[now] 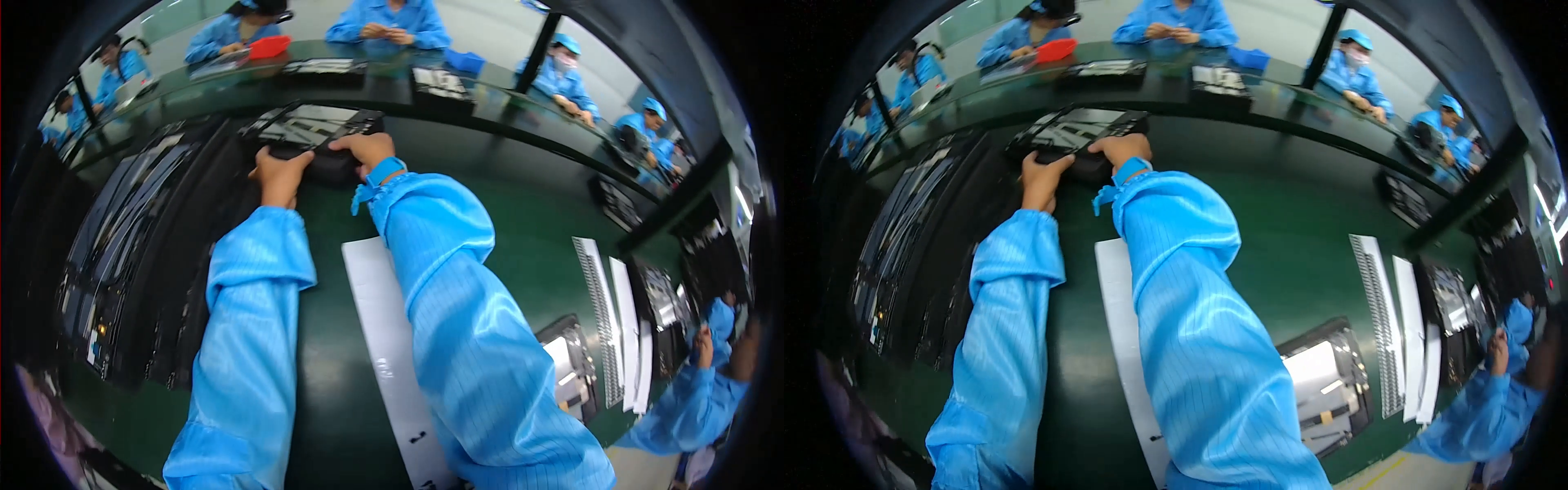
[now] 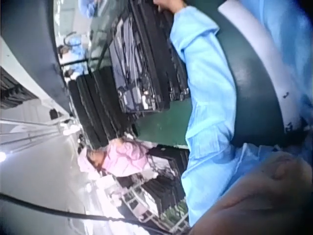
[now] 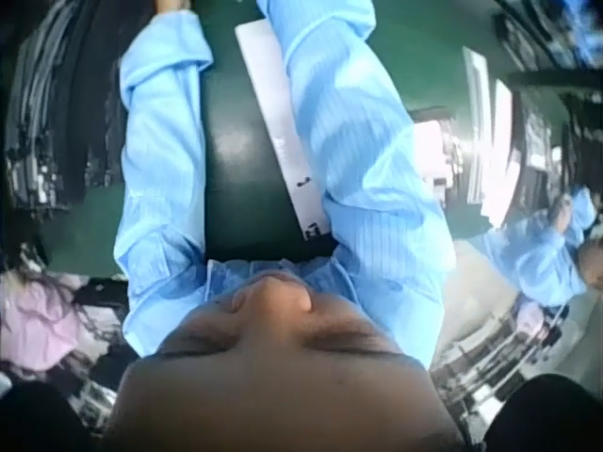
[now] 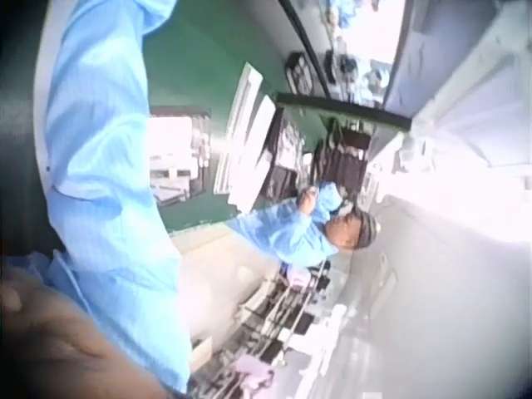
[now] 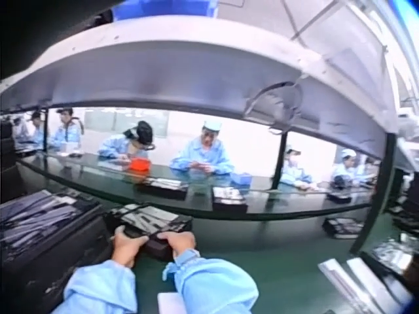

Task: The person assembles tablet housing components by applying adhesive strips to them with tweezers.

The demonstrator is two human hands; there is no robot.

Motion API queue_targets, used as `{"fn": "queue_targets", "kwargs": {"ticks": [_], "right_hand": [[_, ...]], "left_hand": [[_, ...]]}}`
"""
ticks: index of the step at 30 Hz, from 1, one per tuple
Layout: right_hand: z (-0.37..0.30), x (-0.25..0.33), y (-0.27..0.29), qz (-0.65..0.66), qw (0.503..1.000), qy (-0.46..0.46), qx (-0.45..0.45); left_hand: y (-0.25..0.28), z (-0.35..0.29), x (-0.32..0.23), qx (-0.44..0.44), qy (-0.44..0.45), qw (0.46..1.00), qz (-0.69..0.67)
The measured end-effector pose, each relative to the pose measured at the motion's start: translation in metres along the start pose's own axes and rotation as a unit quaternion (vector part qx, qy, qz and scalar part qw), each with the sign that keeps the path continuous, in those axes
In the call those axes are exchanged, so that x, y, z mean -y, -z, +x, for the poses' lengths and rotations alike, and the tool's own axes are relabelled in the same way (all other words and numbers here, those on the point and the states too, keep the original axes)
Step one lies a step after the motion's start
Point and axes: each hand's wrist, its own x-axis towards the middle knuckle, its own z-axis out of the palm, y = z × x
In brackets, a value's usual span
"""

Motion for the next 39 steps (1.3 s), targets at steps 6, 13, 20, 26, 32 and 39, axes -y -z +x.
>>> {"fn": "queue_targets", "kwargs": {"ticks": [6, 13, 20, 26, 32, 39], "right_hand": [[-0.021, 0.031, 0.111, 0.229, 0.968, 0.103, 0.017], [-0.065, -0.019, 0.198, 0.237, 0.969, 0.035, 0.068], [-0.088, -0.032, 0.224, 0.166, 0.983, 0.028, 0.073], [-0.122, -0.054, 0.274, -0.097, 0.993, 0.054, 0.036], [-0.237, 0.007, 0.285, -0.313, 0.923, 0.215, 0.059], [-0.421, -0.036, 0.218, -0.431, 0.815, 0.33, 0.202]], "left_hand": [[-0.05, -0.129, -0.078, 0.225, -0.119, 0.947, -0.196], [0.001, -0.092, -0.059, -0.068, -0.29, 0.954, 0.039], [0.033, -0.096, -0.032, 0.226, -0.059, 0.965, 0.12], [0.062, -0.166, -0.052, 0.254, -0.205, 0.923, 0.203], [0.105, -0.21, -0.075, 0.182, -0.374, 0.895, 0.161], [0.155, -0.301, -0.066, 0.555, -0.471, 0.685, -0.001]]}}
